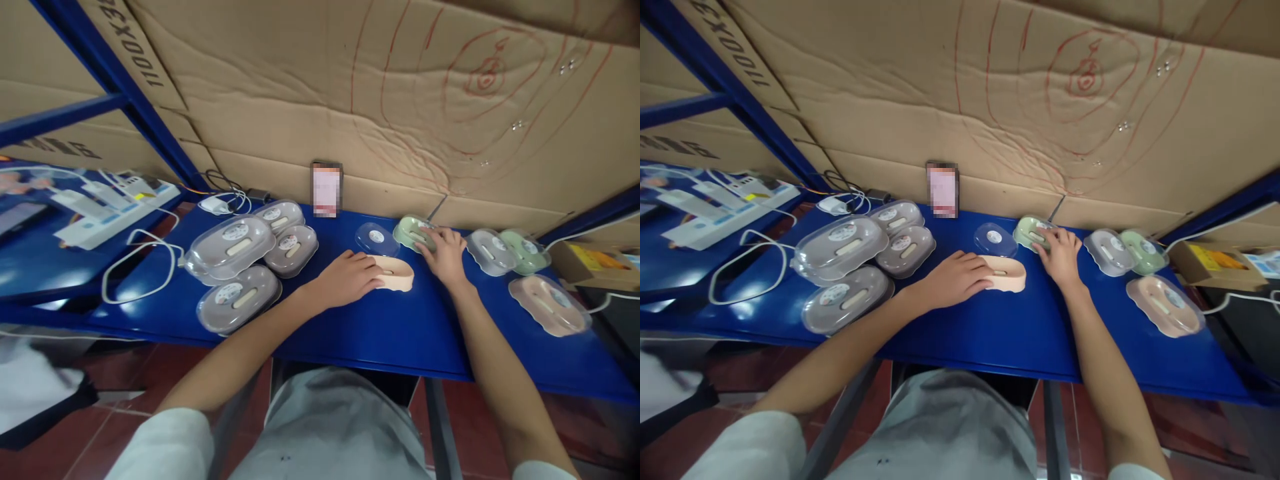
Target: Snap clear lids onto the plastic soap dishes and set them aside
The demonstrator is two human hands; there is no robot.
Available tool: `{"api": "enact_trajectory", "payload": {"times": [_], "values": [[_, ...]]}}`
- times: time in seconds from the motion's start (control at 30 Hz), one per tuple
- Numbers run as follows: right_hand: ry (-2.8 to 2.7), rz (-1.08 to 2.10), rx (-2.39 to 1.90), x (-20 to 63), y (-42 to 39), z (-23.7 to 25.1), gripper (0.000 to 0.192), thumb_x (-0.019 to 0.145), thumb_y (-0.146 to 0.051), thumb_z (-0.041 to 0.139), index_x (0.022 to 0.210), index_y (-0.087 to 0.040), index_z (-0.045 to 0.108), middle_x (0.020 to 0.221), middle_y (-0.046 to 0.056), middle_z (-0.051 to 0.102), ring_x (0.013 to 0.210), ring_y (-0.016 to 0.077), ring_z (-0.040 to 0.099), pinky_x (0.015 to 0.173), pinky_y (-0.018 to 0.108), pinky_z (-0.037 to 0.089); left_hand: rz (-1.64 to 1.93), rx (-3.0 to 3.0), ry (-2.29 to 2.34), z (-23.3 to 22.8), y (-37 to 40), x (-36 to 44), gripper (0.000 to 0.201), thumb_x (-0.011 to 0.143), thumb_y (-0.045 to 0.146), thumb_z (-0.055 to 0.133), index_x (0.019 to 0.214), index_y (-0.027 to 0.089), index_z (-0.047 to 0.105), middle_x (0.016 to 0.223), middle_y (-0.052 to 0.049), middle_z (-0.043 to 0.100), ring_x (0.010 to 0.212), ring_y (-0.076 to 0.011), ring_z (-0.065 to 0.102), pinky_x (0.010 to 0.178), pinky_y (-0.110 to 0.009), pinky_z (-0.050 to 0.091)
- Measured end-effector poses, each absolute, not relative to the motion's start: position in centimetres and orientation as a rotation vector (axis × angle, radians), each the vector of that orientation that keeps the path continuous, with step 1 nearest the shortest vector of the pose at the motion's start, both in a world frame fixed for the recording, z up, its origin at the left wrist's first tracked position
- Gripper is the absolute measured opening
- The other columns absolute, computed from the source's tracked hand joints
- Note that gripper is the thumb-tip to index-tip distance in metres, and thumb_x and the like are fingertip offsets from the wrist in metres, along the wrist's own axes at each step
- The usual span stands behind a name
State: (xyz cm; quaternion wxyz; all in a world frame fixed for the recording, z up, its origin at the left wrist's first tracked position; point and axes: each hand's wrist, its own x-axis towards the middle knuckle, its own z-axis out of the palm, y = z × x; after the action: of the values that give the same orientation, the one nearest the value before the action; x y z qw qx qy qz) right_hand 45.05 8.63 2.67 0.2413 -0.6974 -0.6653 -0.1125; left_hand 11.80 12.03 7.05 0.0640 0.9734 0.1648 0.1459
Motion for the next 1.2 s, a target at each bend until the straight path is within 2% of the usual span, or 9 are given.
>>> {"api": "enact_trajectory", "payload": {"times": [0.13, 0.27, 0.37, 0.5, 0.6, 0.73, 0.9, 1.07, 1.2], "values": [[-1.811, -0.311, -1.904, 45.5, 7.9, 3.0, 0.052, 0.105, -0.062, 0.050, 0.134, -0.026, 0.073, 0.136, 0.017, 0.067, 0.133, 0.0394, 0.057, 0.113, 0.063, 0.039, 0.483, 2.908, 0.532, 6.1, 12.4, 11.4, 0.031, 0.116, 0.037, 0.047, 0.125, 0.020, 0.071, 0.132, -0.009, 0.075, 0.125, -0.0263, 0.063, 0.100, -0.040, 0.044], [-1.842, -0.265, -1.879, 44.9, 7.7, 3.2, 0.051, 0.108, -0.057, 0.044, 0.138, -0.023, 0.068, 0.153, 0.017, 0.062, 0.146, 0.0367, 0.054, 0.118, 0.058, 0.041, 0.490, 2.901, 0.523, 5.2, 12.0, 11.7, 0.029, 0.115, 0.037, 0.049, 0.124, 0.020, 0.070, 0.126, -0.009, 0.078, 0.125, -0.0267, 0.063, 0.098, -0.040, 0.043], [-1.832, -0.255, -1.889, 44.6, 7.6, 3.5, 0.052, 0.111, -0.052, 0.037, 0.146, -0.022, 0.062, 0.145, 0.015, 0.069, 0.135, 0.0334, 0.065, 0.111, 0.051, 0.050, 0.530, 2.892, 0.566, 4.9, 11.6, 12.1, 0.030, 0.116, 0.036, 0.047, 0.123, 0.020, 0.071, 0.121, -0.009, 0.079, 0.122, -0.0277, 0.063, 0.098, -0.041, 0.042], [-1.749, -0.348, -1.921, 44.0, 7.3, 4.4, 0.054, 0.113, -0.044, 0.031, 0.151, -0.018, 0.059, 0.149, 0.018, 0.067, 0.138, 0.0352, 0.062, 0.113, 0.054, 0.047, 0.637, 2.867, 0.703, 4.6, 11.8, 12.2, 0.032, 0.112, 0.019, 0.045, 0.132, 0.019, 0.070, 0.136, -0.015, 0.071, 0.129, -0.0308, 0.061, 0.101, -0.045, 0.043], [-1.801, -0.360, -1.929, 42.9, 6.7, 5.1, 0.051, 0.113, -0.041, 0.031, 0.140, -0.020, 0.068, 0.140, 0.017, 0.073, 0.132, 0.0350, 0.064, 0.111, 0.054, 0.047, 0.680, 2.869, 0.741, 4.5, 12.2, 12.0, 0.037, 0.108, 0.010, 0.043, 0.132, 0.017, 0.070, 0.134, -0.017, 0.069, 0.126, -0.0321, 0.063, 0.101, -0.047, 0.045], [-2.038, -0.234, -1.902, 40.7, 5.9, 5.0, 0.044, 0.111, -0.047, 0.044, 0.131, -0.022, 0.075, 0.131, 0.013, 0.079, 0.121, 0.0326, 0.071, 0.105, 0.048, 0.051, 0.592, 2.946, 0.478, 4.5, 12.0, 11.7, 0.021, 0.109, 0.026, 0.056, 0.109, 0.019, 0.075, 0.113, -0.009, 0.074, 0.111, -0.0260, 0.068, 0.102, -0.040, 0.049], [-2.139, -0.164, -1.929, 40.0, 5.7, 4.4, 0.044, 0.109, -0.041, 0.049, 0.145, -0.021, 0.067, 0.146, 0.014, 0.072, 0.132, 0.0364, 0.067, 0.107, 0.052, 0.050, 0.539, 2.992, 0.365, 4.1, 11.4, 11.9, 0.021, 0.103, 0.035, 0.070, 0.110, 0.016, 0.075, 0.123, -0.014, 0.070, 0.122, -0.0326, 0.066, 0.111, -0.046, 0.046], [-2.057, -0.091, -1.850, 41.4, 5.9, 5.1, 0.044, 0.112, -0.041, 0.043, 0.147, -0.024, 0.064, 0.138, 0.011, 0.076, 0.121, 0.0310, 0.073, 0.108, 0.050, 0.052, 0.557, 2.985, 0.365, 3.8, 11.5, 11.9, 0.015, 0.108, 0.027, 0.063, 0.110, 0.017, 0.074, 0.130, -0.011, 0.070, 0.124, -0.0286, 0.067, 0.111, -0.045, 0.045], [-1.922, -0.153, -1.825, 44.5, 6.0, 6.3, 0.046, 0.113, -0.044, 0.038, 0.143, -0.023, 0.067, 0.143, 0.012, 0.073, 0.134, 0.0304, 0.067, 0.118, 0.051, 0.046, 0.620, 2.972, 0.408, 3.8, 11.5, 12.0, 0.021, 0.113, 0.025, 0.051, 0.114, 0.016, 0.070, 0.130, -0.012, 0.072, 0.125, -0.0279, 0.068, 0.108, -0.044, 0.044]]}}
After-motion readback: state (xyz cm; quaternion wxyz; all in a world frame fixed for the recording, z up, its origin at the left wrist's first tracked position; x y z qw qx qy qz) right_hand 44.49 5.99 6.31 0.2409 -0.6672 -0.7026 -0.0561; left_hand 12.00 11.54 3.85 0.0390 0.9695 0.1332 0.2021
